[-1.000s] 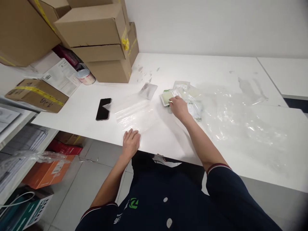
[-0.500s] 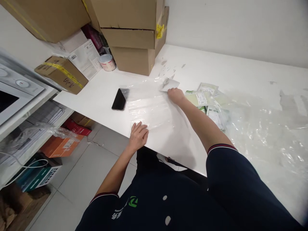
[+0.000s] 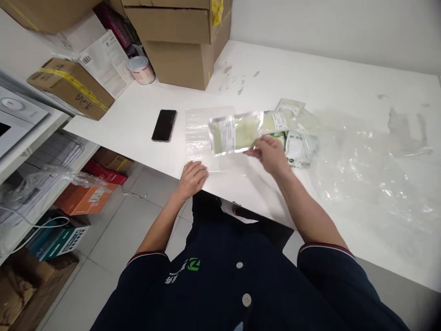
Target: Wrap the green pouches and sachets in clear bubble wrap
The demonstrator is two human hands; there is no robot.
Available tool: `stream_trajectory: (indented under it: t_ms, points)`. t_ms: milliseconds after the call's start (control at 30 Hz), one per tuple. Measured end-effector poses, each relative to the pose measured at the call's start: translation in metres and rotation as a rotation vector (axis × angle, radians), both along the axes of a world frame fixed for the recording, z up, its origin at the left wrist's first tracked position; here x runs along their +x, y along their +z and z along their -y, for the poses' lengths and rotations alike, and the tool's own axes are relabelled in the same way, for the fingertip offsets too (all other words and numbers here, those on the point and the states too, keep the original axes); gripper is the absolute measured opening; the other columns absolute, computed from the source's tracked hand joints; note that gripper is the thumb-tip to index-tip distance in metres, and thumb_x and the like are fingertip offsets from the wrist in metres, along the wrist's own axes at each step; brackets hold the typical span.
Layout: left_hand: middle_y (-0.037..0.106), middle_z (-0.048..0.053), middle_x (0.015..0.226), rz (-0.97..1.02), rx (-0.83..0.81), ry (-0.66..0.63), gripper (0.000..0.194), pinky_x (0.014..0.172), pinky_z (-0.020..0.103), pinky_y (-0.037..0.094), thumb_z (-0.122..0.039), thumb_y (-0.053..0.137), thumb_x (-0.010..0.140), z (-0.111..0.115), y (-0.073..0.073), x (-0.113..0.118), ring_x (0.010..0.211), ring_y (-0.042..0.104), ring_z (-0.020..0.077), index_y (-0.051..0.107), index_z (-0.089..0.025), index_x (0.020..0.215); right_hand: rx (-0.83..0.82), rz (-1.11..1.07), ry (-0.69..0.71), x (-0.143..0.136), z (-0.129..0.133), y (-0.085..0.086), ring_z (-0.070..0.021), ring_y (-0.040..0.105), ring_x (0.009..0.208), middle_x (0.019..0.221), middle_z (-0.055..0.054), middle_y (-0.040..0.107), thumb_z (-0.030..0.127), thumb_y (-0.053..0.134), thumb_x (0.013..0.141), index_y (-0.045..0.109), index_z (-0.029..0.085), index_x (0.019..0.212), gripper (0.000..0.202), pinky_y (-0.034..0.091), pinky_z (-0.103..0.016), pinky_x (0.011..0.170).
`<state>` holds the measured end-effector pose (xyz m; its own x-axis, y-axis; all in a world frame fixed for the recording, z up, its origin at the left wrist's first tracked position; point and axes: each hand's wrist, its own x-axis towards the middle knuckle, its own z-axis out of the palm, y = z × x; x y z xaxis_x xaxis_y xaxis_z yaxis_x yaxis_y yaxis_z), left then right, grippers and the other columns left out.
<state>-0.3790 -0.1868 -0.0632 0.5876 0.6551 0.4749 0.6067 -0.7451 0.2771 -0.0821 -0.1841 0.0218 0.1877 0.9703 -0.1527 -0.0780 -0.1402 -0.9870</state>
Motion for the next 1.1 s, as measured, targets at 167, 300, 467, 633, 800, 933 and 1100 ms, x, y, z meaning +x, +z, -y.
stream_trajectory:
  t_ms: [167,300,467,633,800,933,1100]
  points:
    - [0.071,0.009,0.099,-0.067,-0.053,0.089,0.019,0.095,0.046,0.048,-0.033,0.051,0.096,0.010,0.003,0.004,0.103,0.063,0.0247,0.065,-0.021,0.094,-0.274,-0.295,0.003,-0.025,0.029,-0.043,-0.0173,0.072,0.076,0.085,-0.008,0.071,0.011,0.061,0.081,0.065,0.014,0.080,0.006,0.064,-0.036,0.085]
    - [0.070,0.010,0.100,-0.118,-0.090,0.074,0.024,0.095,0.047,0.046,-0.031,0.046,0.097,0.011,0.007,0.008,0.103,0.062,0.0259,0.067,-0.021,0.105,-0.297,-0.321,0.020,-0.026,0.022,-0.046,-0.0178,0.072,0.075,0.081,-0.008,0.071,0.010,0.063,0.080,0.066,0.013,0.083,0.005,0.064,-0.035,0.083]
    - [0.070,0.009,0.097,-0.147,-0.086,0.069,0.025,0.088,0.044,0.046,-0.029,0.046,0.098,0.009,0.010,0.012,0.100,0.061,0.0254,0.069,-0.023,0.105,-0.334,-0.149,0.166,-0.021,0.015,-0.043,-0.0179,0.070,0.068,0.084,-0.010,0.071,0.020,0.062,0.086,0.065,0.012,0.094,0.011,0.064,-0.036,0.074]
    - [0.069,0.009,0.119,-0.101,-0.010,0.009,0.022,0.102,0.045,0.046,-0.022,0.045,0.098,0.005,0.012,0.011,0.123,0.058,0.0246,0.067,-0.020,0.096,-0.187,0.929,0.229,0.008,0.024,-0.034,-0.0321,0.067,0.099,0.110,-0.019,0.069,0.030,0.047,0.095,0.054,0.012,0.133,0.042,0.055,-0.052,0.086]
    - [0.072,0.008,0.118,-0.075,-0.068,-0.065,0.020,0.107,0.042,0.046,-0.021,0.043,0.099,0.001,0.025,0.010,0.118,0.064,0.0199,0.062,-0.019,0.099,0.146,1.243,0.524,0.035,0.031,-0.039,-0.0353,0.027,0.146,0.162,-0.012,0.026,0.011,0.048,0.086,0.038,0.028,0.151,0.068,0.035,-0.060,0.108]
    - [0.073,0.007,0.115,-0.102,-0.139,-0.080,0.021,0.098,0.040,0.050,-0.026,0.040,0.101,-0.001,0.051,0.007,0.104,0.069,0.0188,0.060,-0.020,0.099,0.331,1.083,0.619,0.030,0.027,-0.053,-0.0317,0.015,0.152,0.164,-0.005,0.023,0.029,0.057,0.089,0.045,0.031,0.147,0.060,0.026,-0.059,0.115]
    - [0.072,0.005,0.089,-0.245,-0.194,0.023,0.027,0.074,0.034,0.050,-0.034,0.037,0.101,-0.037,0.097,0.013,0.080,0.067,0.0197,0.060,-0.020,0.100,0.301,0.775,0.440,0.014,0.012,-0.056,-0.0257,0.060,0.121,0.118,-0.005,0.071,0.035,0.043,0.096,0.069,0.024,0.115,0.034,0.046,-0.043,0.101]
